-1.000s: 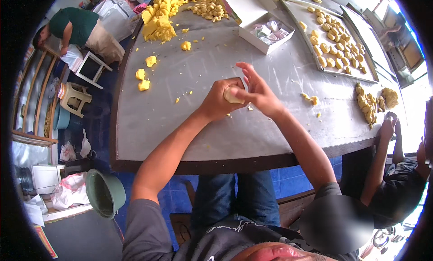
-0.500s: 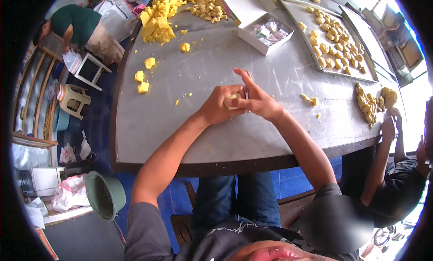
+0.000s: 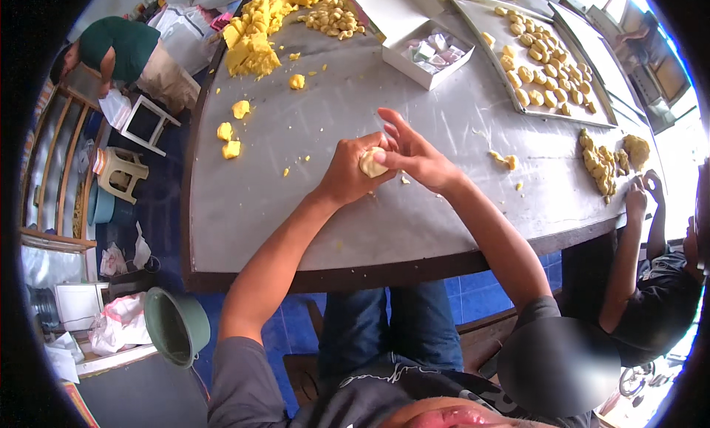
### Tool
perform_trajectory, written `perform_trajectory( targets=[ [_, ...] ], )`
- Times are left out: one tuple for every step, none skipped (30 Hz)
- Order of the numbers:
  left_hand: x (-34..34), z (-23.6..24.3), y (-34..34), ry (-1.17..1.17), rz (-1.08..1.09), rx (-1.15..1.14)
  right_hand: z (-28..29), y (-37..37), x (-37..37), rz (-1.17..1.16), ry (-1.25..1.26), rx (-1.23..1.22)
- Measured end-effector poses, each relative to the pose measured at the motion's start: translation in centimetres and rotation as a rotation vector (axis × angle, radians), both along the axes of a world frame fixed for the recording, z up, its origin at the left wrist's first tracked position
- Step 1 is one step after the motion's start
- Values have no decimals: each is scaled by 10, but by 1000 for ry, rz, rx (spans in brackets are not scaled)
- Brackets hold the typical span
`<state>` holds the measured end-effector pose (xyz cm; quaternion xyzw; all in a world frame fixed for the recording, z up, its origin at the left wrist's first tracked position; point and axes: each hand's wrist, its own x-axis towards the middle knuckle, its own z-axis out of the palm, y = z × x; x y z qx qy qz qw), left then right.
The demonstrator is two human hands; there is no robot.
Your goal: The person prepares pieces of dough by hand, flattening portions of yellow dough, placing a filling inside, and rolling them into balls on a metal table.
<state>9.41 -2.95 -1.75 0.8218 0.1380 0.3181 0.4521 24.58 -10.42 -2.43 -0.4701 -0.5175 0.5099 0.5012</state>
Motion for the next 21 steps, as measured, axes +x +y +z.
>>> perform_trajectory(
  targets=[
    [-3,-1,-3,-7,7,3,0,1,-1,4,8,-6],
    [-5,-1,-3,1,11,-3,0,3,-1,-7,-129,13],
    [-6,-2,0,42,7,14,0,3,-2,-17,-265,33],
    [-4,0,2,74,-2,37,-2,4,0,-19,-265,33],
    [-3,0,2,59,-7,34,-4,4,2,-55,-234,69],
    [-2,0,1,57,-9,34,-6,3,4,-91,-204,105],
    [-3,0,0,40,-21,57,-6,2,-1,-122,-299,175],
    [-4,1,0,23,-33,79,-5,4,-3,-121,-298,178],
    [-4,1,1,24,-31,82,-5,5,-4,-132,-307,193],
    [-5,1,1,46,-32,55,-3,6,-5,-142,-317,204],
    [-5,0,1,68,-32,28,-1,5,-4,-141,-317,204],
    [-5,0,0,68,-31,27,3,3,-1,-105,-189,131],
    [-3,1,-1,51,-29,0,6,1,0,-71,-62,57],
    [-2,1,-2,33,-28,-27,2,1,-1,-71,-61,55],
    [-2,1,-3,35,-28,-28,-2,2,-3,-86,-114,101],
    [-2,1,-4,31,-14,11,-2,3,-5,-103,-168,149],
    [-2,1,-4,28,-1,50,0,3,-4,-107,-167,150],
    [-2,2,-2,28,-3,52,2,1,-1,-117,-104,78],
    [-1,1,-2,21,-12,59,3,-1,-1,-120,-41,1],
    [-1,0,-3,14,-21,66,2,0,-2,-116,-40,-1],
    [-2,-1,-3,15,-16,63,-1,2,-4,-95,-107,46]
  ],
)
